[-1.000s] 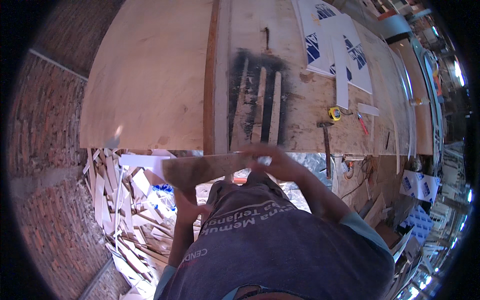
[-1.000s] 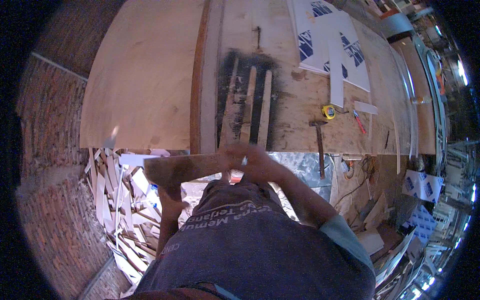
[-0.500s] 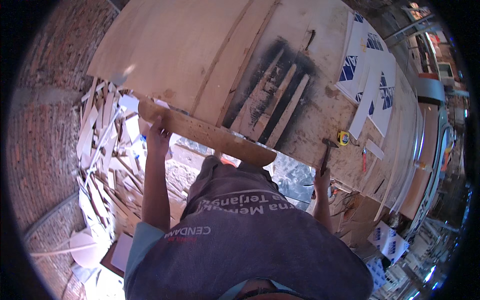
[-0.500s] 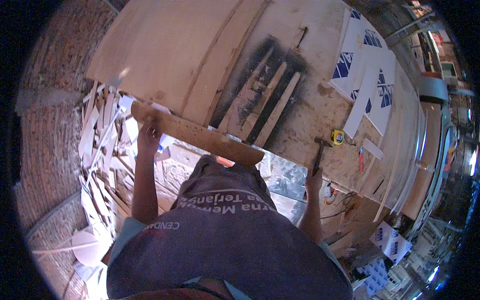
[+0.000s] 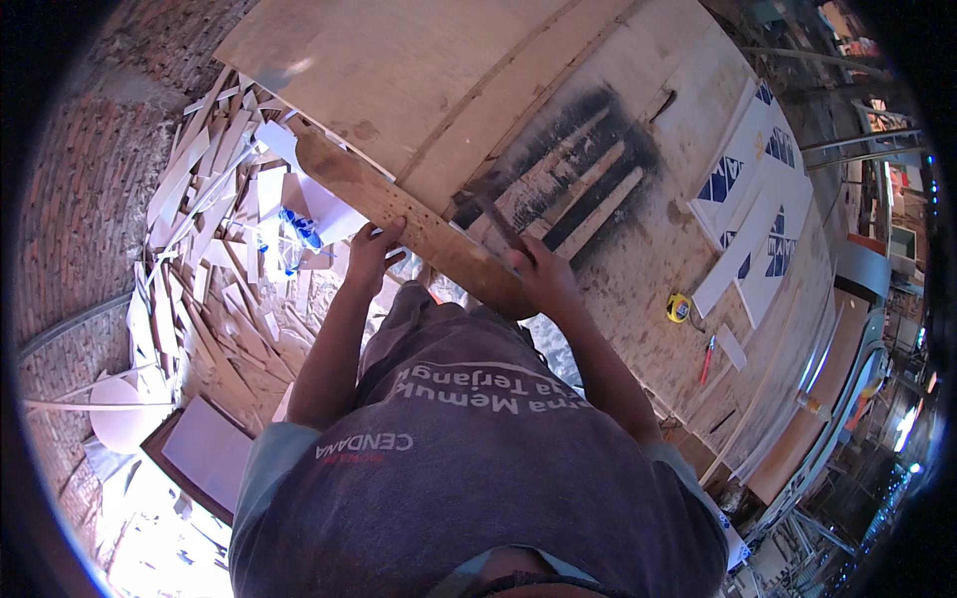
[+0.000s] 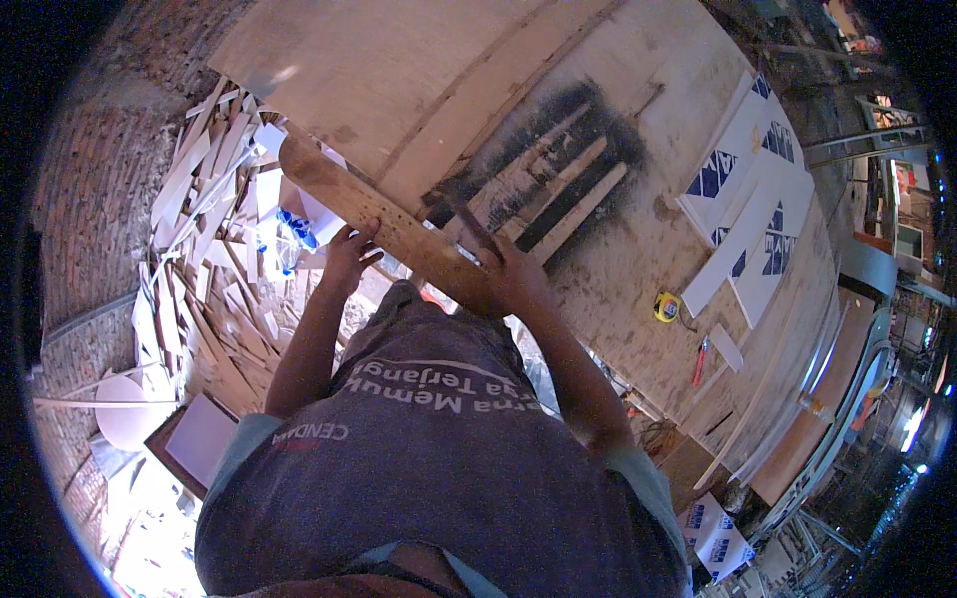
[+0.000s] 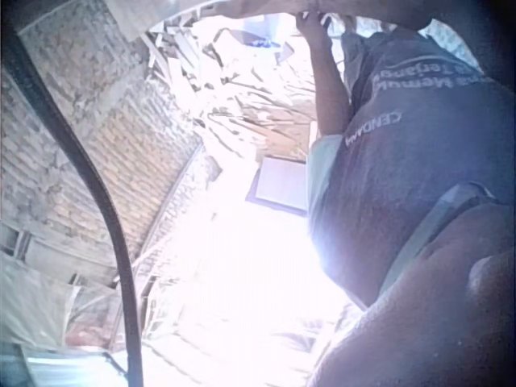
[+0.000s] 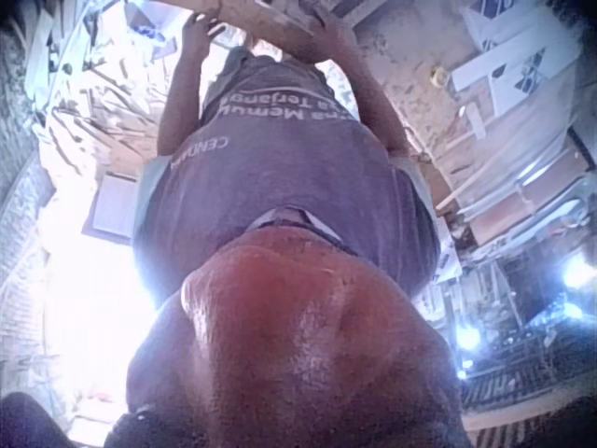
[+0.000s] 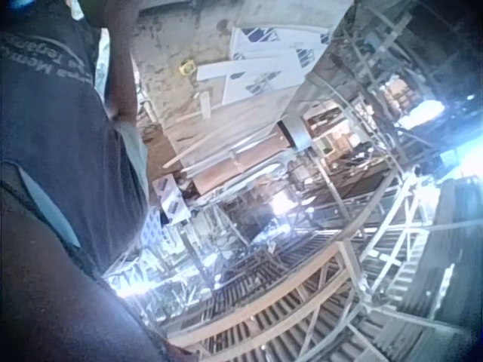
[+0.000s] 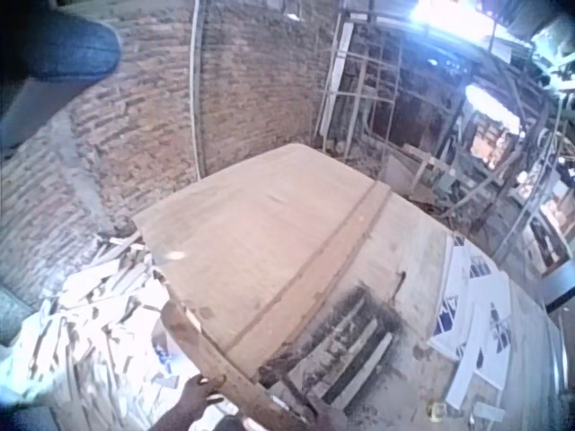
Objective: The person assembles a wood and panel structure by cutting pieces to size, marking measurements, and hammering wooden strips onto the edges of larger panels.
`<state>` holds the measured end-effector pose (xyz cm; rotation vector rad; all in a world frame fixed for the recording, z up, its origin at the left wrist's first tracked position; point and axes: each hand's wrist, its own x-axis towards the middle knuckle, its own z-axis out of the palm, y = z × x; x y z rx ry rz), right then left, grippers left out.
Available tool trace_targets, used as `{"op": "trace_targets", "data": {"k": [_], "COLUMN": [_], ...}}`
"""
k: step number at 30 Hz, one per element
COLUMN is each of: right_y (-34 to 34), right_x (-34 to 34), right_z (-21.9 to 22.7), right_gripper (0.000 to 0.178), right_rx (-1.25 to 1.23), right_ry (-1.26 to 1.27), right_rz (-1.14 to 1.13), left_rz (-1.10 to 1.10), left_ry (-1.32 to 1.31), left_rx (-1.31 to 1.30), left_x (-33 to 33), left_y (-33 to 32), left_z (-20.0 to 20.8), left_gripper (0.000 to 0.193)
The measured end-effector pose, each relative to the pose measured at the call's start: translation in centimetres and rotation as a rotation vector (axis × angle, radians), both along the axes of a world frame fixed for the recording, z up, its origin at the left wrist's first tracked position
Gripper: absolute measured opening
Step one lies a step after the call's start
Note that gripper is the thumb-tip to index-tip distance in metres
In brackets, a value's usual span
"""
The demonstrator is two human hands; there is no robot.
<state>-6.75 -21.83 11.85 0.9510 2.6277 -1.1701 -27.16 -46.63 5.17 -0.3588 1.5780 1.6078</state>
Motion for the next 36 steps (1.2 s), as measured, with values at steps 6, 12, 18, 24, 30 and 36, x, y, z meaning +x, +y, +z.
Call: {"op": "trace_targets", "data": {"k": [6, 12, 18, 24, 30, 36], "right_y": [-1.4, 2.8, 8.2, 13.9, 12.4, 10.9], "right_x": [-6.5, -10.3, -14.4, -17.0, -16.1, -17.4], "right_z": [-0.5, -3.8, -4.4, -3.1, -2.8, -1.2], "right_gripper": [0.04, 0.045, 0.045, 0.049, 0.034, 0.044], "right_rx": [0.069, 0.146, 0.367, 0.043, 0.264, 0.541], "right_ry": [-0.078, 0.03, 0.064, 0.006, 0.121, 0.201], "right_rz": [0.053, -0.133, -0.213, -0.398, -0.377, -0.314], "left_rz": [-0.034, -0.082, -0.095, -0.128, -0.081, -0.173], "left_ry": [0.045, 0.057, 0.054, 0.036, -0.022, -0.001], "left_rx": [-0.056, -0.082, -0.037, -0.076, -0.029, -0.04], "left_x": [-0.3, -0.5, -0.7, -1.4, -1.3, -1.9], "left_y": [-0.2, -0.3, -0.4, -0.1, -0.2, -0.8], "left_z": [0.5, 1.0, 0.7, 0.4, -0.1, -0.3], "left_gripper": [0.055, 0.06, 0.058, 0.051, 0.051, 0.052]}}
